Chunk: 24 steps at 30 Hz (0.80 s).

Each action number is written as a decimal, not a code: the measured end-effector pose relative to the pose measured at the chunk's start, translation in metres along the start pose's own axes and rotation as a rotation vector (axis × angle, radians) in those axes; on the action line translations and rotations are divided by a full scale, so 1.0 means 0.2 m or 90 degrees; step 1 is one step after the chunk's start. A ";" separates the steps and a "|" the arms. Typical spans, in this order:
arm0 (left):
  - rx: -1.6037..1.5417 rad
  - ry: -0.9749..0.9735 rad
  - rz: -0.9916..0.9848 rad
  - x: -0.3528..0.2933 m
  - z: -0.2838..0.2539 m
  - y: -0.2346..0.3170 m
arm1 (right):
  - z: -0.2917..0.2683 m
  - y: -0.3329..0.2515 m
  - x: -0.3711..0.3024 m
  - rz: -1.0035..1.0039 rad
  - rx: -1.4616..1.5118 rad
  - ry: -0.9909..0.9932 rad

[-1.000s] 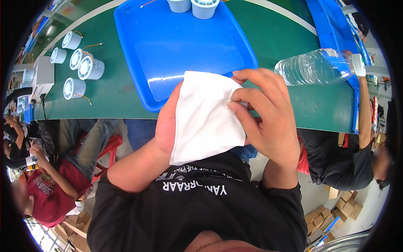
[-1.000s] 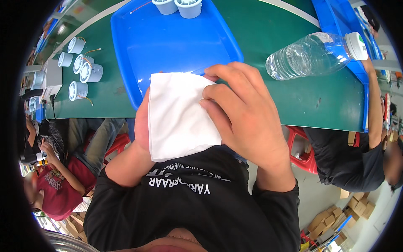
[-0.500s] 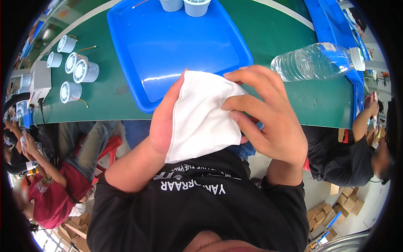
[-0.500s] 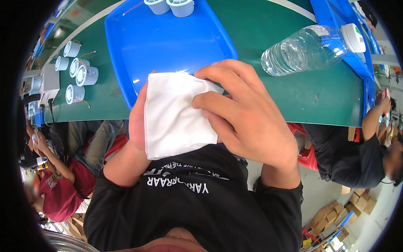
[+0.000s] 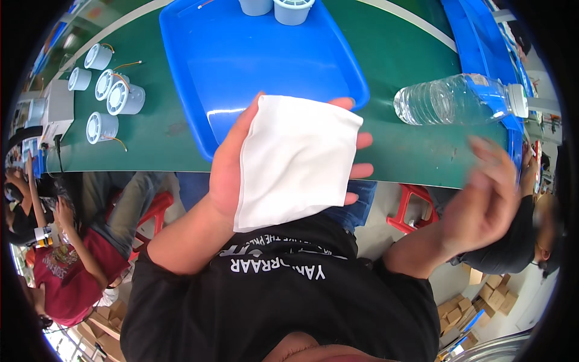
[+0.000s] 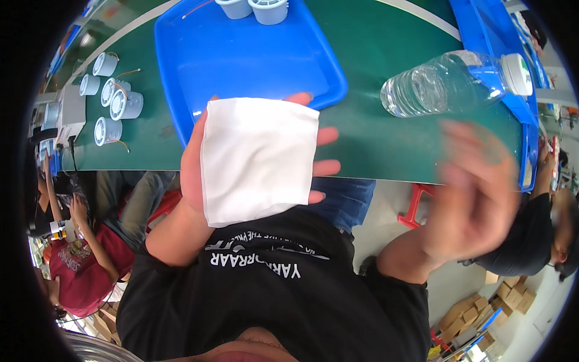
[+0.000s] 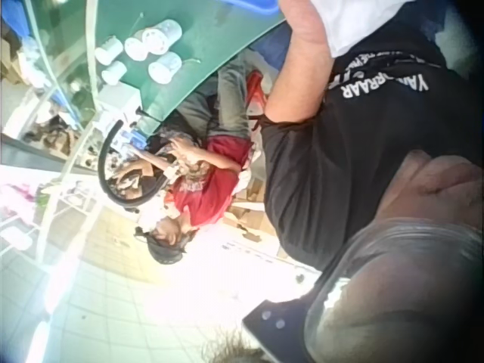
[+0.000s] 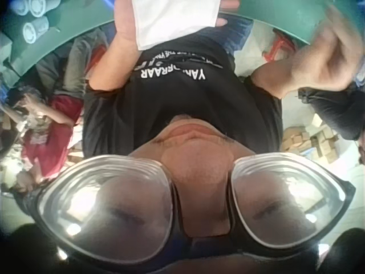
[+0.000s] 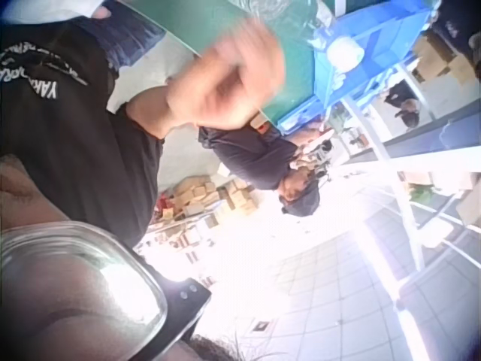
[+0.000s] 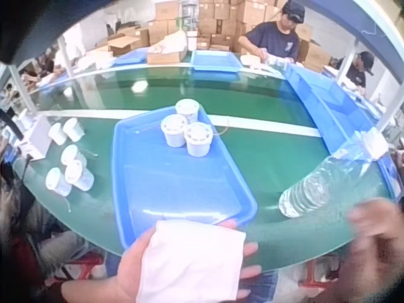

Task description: Cleaning cylindrical electronic components using a cloth and liquid.

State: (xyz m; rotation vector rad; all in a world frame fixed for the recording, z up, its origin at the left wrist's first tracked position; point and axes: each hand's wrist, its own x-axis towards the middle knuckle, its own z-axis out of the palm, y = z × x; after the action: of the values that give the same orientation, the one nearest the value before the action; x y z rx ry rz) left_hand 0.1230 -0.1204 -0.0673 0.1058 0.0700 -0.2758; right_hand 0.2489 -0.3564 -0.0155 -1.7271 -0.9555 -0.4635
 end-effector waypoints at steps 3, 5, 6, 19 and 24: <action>0.007 -0.003 0.050 0.00 0.01 0.05 | -0.19 0.14 0.08 -0.040 -0.033 0.232; 0.019 -0.003 0.092 0.03 0.01 0.08 | -0.15 0.26 0.09 0.062 -0.052 0.257; 0.023 -0.004 0.102 0.04 0.01 0.09 | -0.11 0.35 0.06 0.129 0.050 0.175; 0.117 0.057 0.260 0.04 0.02 0.20 | 0.11 -0.17 0.38 0.051 -0.346 -0.669; 0.136 0.068 0.255 0.06 0.01 0.18 | 0.18 -0.34 0.45 0.027 -0.436 -0.810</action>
State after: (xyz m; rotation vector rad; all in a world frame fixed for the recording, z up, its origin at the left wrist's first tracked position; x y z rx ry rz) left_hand 0.1435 -0.0894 -0.0628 0.3420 0.1236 0.1237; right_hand 0.2445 -0.2811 0.0761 -2.7059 -1.7409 0.5227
